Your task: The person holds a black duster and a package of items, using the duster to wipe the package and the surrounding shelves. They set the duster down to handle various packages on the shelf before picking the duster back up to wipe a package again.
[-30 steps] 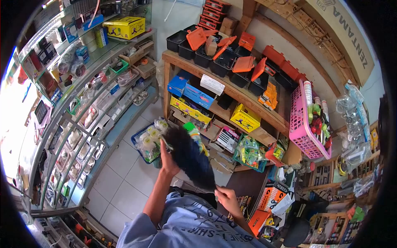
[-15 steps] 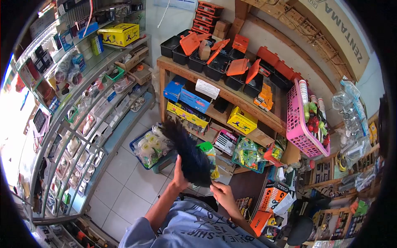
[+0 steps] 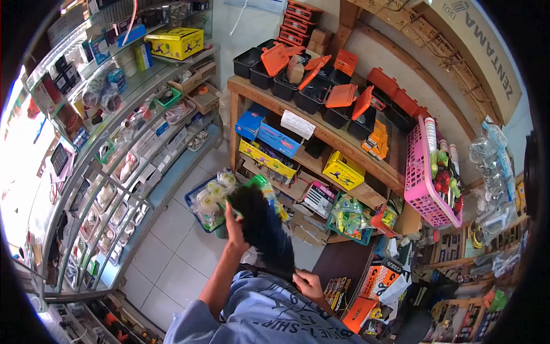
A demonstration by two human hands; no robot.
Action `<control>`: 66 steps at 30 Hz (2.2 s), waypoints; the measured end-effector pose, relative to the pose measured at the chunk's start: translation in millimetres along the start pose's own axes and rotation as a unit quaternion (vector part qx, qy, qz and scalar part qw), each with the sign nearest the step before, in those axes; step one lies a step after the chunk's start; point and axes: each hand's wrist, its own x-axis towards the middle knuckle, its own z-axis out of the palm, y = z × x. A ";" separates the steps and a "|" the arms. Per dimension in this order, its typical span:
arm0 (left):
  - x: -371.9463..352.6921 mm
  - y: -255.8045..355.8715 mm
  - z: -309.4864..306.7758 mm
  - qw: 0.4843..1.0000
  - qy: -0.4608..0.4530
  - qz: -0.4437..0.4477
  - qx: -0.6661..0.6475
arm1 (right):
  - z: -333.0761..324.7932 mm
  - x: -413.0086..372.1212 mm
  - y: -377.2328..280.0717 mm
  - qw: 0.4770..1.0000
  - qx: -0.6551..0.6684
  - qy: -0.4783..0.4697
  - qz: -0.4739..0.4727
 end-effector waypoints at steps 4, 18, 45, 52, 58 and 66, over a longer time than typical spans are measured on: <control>0.8 -46.0 0.9 0.997 0.050 0.000 0.063 | 13.9 23.5 -52.1 0.993 0.070 0.046 0.078; -1.2 16.7 20.6 0.989 0.061 0.083 0.108 | -16.4 -6.7 15.9 0.997 0.014 -0.050 0.063; -7.0 -8.3 -98.4 0.670 -0.441 0.066 0.594 | -113.8 78.3 -127.2 0.970 -0.134 -0.201 0.033; -38.6 36.3 -54.3 0.918 -0.020 -0.171 0.356 | -132.3 58.9 -107.9 0.980 -0.107 -0.161 0.047; -43.4 41.0 -24.3 0.998 0.009 0.003 0.068 | -65.3 8.2 -70.1 0.979 0.099 -0.102 0.146; -38.0 -4.8 -33.0 0.995 -0.018 -0.065 0.068 | -21.5 9.3 -73.0 0.973 0.187 -0.051 0.128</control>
